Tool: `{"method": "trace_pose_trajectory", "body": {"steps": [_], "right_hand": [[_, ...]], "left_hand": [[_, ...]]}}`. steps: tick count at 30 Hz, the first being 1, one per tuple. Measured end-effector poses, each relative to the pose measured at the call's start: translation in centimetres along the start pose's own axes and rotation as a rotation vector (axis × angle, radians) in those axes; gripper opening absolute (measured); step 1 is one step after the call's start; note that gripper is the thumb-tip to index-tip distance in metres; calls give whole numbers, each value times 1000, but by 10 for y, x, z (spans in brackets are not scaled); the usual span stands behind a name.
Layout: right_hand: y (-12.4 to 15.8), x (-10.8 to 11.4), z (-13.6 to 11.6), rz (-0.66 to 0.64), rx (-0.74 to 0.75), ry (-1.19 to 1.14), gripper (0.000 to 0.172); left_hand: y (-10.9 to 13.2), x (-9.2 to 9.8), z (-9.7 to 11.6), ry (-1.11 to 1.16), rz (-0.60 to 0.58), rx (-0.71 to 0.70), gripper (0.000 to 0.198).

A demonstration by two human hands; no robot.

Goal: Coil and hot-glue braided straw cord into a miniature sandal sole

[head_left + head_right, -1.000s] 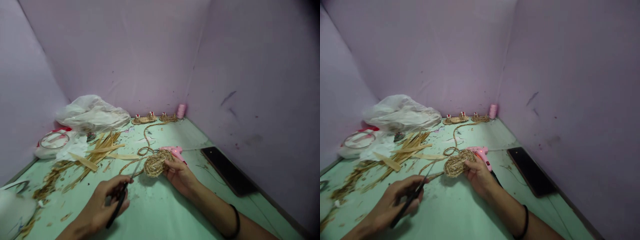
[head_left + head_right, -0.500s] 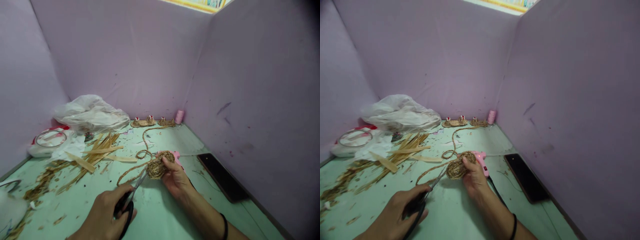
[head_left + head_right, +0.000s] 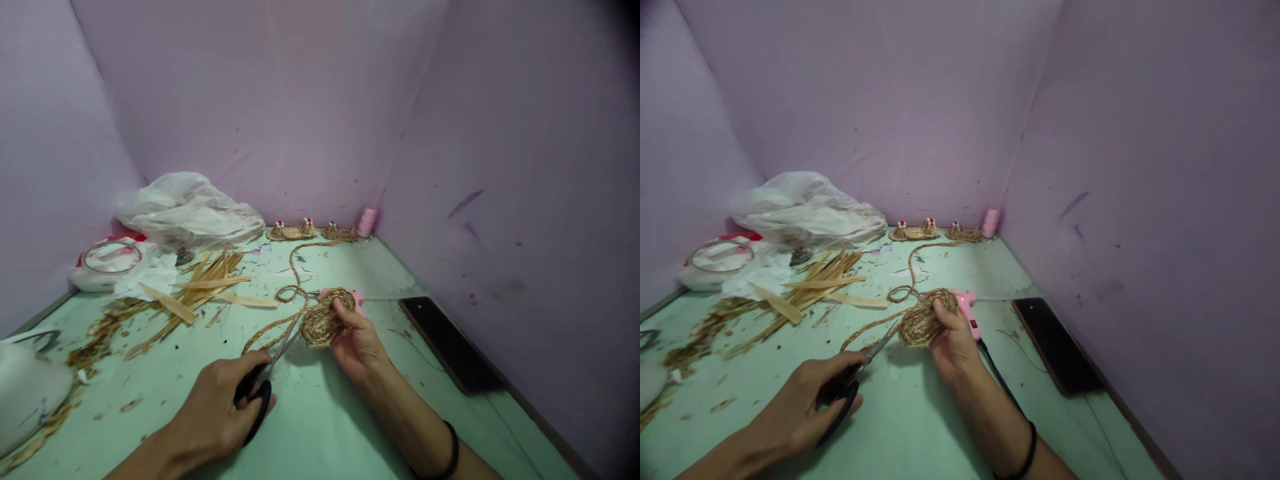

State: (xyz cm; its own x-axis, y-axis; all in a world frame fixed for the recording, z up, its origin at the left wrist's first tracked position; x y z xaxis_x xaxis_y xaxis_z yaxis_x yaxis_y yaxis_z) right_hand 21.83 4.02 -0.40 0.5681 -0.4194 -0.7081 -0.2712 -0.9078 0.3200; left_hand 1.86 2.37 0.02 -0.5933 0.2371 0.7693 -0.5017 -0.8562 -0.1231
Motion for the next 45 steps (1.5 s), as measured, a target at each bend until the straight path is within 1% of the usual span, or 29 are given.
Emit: {"method": "trace_pose_trajectory", "body": {"steps": [3, 7, 9, 14, 19, 24, 29, 31, 32, 34, 37, 40, 45], "right_hand": [[1, -3, 3, -44, -38, -6, 9], [0, -3, 3, -86, -67, -35, 9], [-1, -2, 2, -68, -81, -60, 11], [-2, -1, 1, 1, -97, -120, 22], [-5, 1, -1, 7, -58, -172, 22], [-7, 4, 0, 6, -54, -192, 25], [-4, 1, 1, -31, -65, -156, 17], [1, -1, 2, -62, -72, -107, 11], [4, -3, 3, -77, -70, -72, 11], [8, -4, 6, -89, -48, 1, 20], [11, -3, 11, -45, -3, 43, 28], [12, 0, 18, -21, -24, 57, 29], [14, 2, 29, -41, -94, 106, 27]], "left_hand": [[0, 0, -2, -2, -5, 8, 31], [0, 2, -2, -1, -11, 23, 32], [-1, 2, -2, 4, -10, 39, 32], [-3, 2, -3, 4, -5, 53, 34], [-3, 0, -6, -2, -11, 57, 36], [-3, 0, -8, -7, 1, 66, 37], [-1, 1, -5, -1, 5, 69, 35], [0, 1, -4, 4, 7, 66, 35], [0, 1, -3, 7, 10, 62, 34], [1, 1, -1, 14, 19, 50, 34], [0, 2, 2, 23, 33, 14, 31], [0, 3, 6, 23, 49, -29, 28], [-1, 3, 7, -12, 82, -60, 28]]}}
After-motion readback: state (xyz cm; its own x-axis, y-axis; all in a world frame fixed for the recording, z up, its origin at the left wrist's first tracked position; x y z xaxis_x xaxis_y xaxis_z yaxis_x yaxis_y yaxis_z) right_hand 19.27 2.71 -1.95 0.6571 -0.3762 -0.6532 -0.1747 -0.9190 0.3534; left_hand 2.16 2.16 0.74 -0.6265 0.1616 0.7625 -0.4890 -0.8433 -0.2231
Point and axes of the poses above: each hand's wrist, its own y-axis away from the middle knuckle, its own x-axis out of the back of the hand, z = x × y, the point moved 4 cm from there along -y, towards the middle knuckle, and after that the axes turned 7 degrees about z, right-handed, at the moved point
